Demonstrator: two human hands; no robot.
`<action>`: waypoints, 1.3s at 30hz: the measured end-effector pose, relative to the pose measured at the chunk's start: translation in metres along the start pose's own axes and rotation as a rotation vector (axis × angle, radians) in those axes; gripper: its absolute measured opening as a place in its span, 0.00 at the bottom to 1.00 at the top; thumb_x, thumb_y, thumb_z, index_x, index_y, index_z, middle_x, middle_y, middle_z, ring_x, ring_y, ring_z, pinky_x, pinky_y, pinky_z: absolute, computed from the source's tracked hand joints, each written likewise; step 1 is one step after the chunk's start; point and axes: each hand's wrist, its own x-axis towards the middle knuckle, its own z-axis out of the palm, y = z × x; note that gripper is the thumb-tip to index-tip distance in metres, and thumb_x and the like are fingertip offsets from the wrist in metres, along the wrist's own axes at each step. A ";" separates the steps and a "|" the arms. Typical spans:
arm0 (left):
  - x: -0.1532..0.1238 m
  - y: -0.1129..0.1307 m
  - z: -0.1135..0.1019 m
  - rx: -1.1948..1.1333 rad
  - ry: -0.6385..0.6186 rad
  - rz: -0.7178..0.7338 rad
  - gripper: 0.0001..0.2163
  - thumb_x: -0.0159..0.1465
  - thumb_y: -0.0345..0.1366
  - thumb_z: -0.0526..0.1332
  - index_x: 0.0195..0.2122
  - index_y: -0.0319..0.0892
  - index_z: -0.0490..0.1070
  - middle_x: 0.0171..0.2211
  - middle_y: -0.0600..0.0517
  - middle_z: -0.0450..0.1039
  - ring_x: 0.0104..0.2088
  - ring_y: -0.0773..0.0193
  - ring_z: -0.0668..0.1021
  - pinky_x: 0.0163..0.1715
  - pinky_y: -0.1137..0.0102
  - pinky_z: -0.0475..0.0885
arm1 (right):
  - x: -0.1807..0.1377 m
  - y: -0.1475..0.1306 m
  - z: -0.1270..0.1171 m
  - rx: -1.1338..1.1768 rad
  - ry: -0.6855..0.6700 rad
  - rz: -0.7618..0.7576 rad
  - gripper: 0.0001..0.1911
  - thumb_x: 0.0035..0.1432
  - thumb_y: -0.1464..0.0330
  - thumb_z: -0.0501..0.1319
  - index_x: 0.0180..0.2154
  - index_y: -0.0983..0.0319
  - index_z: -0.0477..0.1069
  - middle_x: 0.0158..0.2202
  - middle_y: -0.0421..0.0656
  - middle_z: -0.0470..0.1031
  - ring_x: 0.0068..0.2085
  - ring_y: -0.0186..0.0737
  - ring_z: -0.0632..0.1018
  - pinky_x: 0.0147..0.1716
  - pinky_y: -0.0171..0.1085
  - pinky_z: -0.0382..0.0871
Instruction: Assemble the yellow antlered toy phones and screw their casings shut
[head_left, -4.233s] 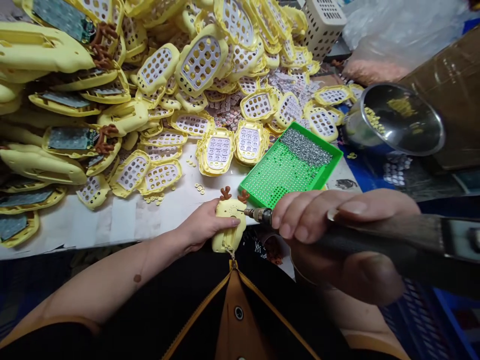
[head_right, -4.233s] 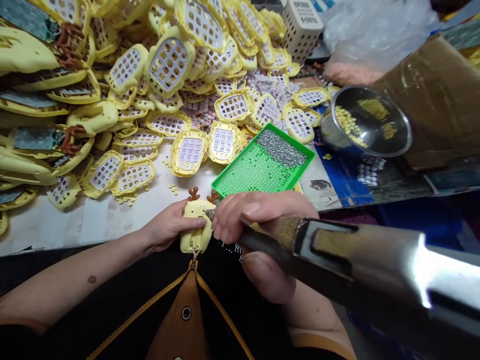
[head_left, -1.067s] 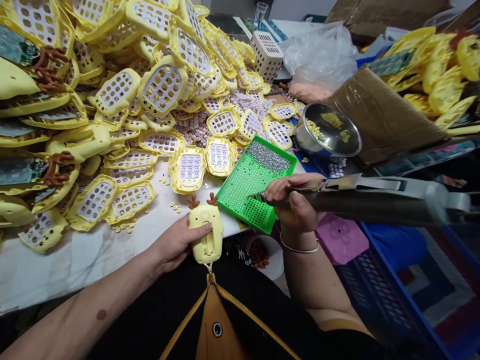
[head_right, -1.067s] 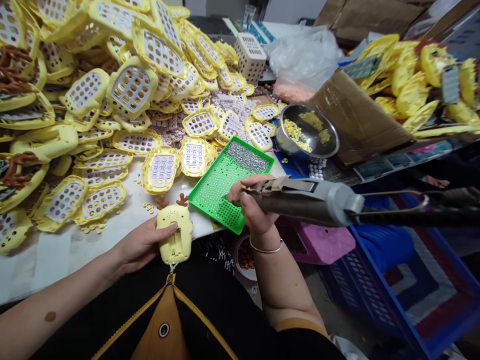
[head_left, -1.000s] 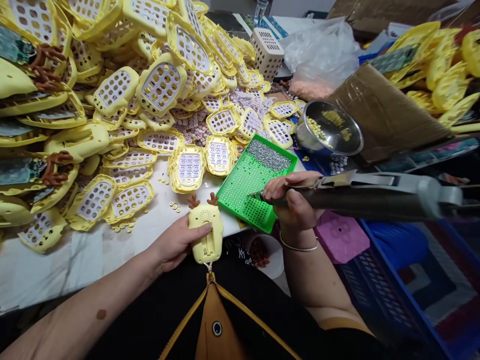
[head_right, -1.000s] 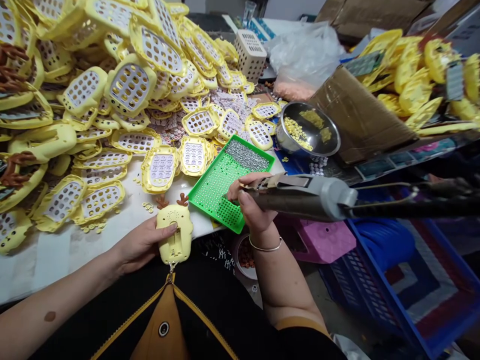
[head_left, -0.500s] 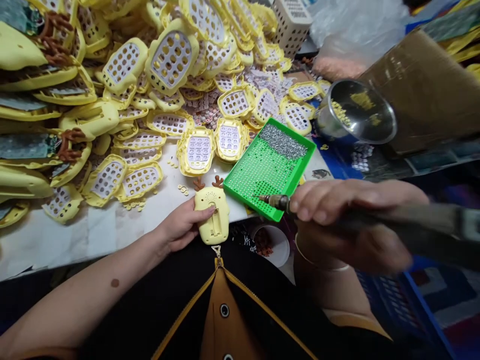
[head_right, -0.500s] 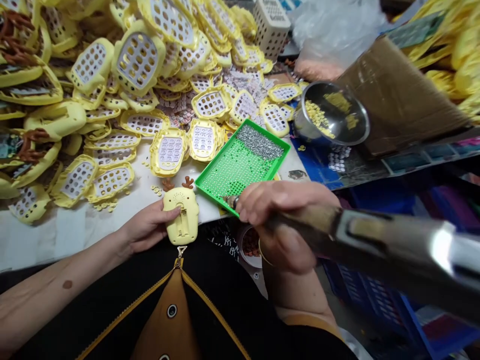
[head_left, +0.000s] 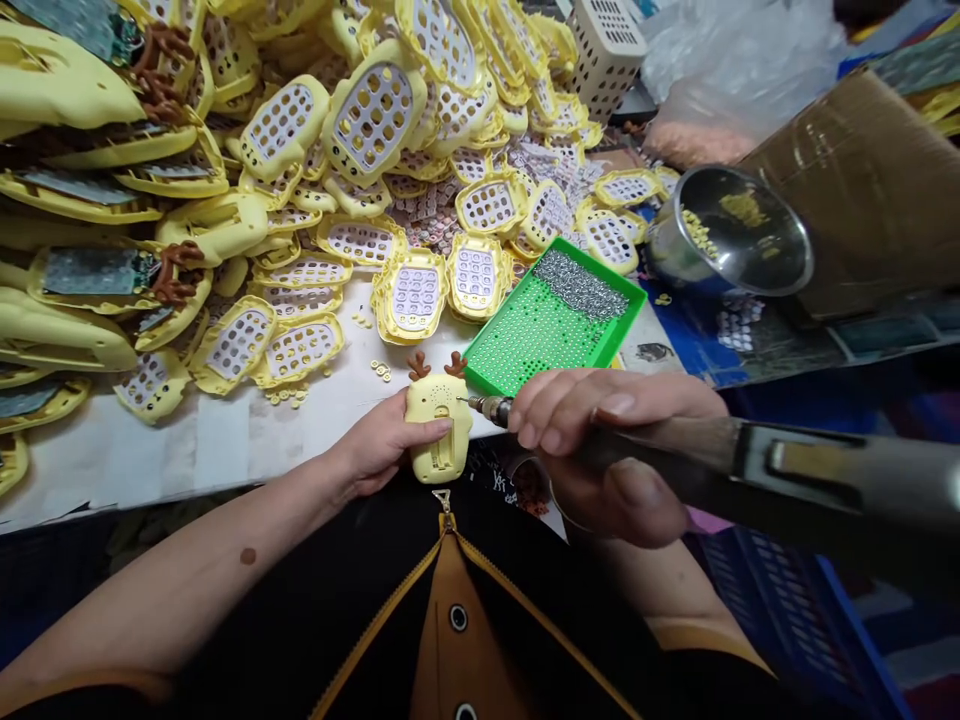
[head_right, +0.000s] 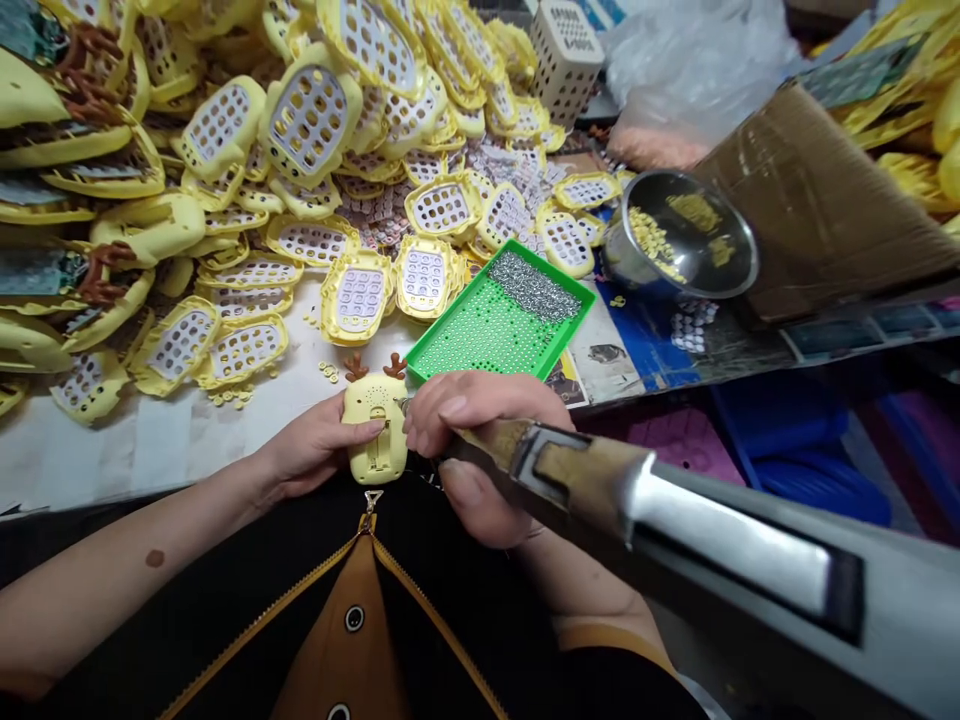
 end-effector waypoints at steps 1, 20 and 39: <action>0.000 0.000 -0.001 0.005 -0.008 0.000 0.23 0.49 0.34 0.74 0.46 0.38 0.71 0.40 0.46 0.78 0.38 0.58 0.78 0.41 0.64 0.72 | 0.000 0.002 0.001 0.008 0.000 0.006 0.13 0.56 0.65 0.61 0.45 0.56 0.73 0.22 0.36 0.70 0.22 0.36 0.75 0.23 0.39 0.74; 0.003 0.001 -0.007 -0.027 -0.037 -0.013 0.23 0.48 0.35 0.74 0.45 0.39 0.72 0.41 0.46 0.78 0.40 0.56 0.78 0.43 0.63 0.71 | 0.011 0.005 0.019 -0.019 -0.132 0.082 0.04 0.55 0.65 0.63 0.32 0.56 0.69 0.20 0.35 0.70 0.20 0.34 0.73 0.20 0.37 0.72; 0.001 0.011 -0.006 0.009 0.082 -0.155 0.21 0.50 0.35 0.71 0.45 0.37 0.71 0.35 0.42 0.80 0.33 0.56 0.81 0.34 0.64 0.76 | 0.015 0.042 -0.062 -0.215 0.213 -0.089 0.06 0.56 0.65 0.64 0.37 0.57 0.71 0.19 0.33 0.66 0.19 0.31 0.70 0.20 0.33 0.69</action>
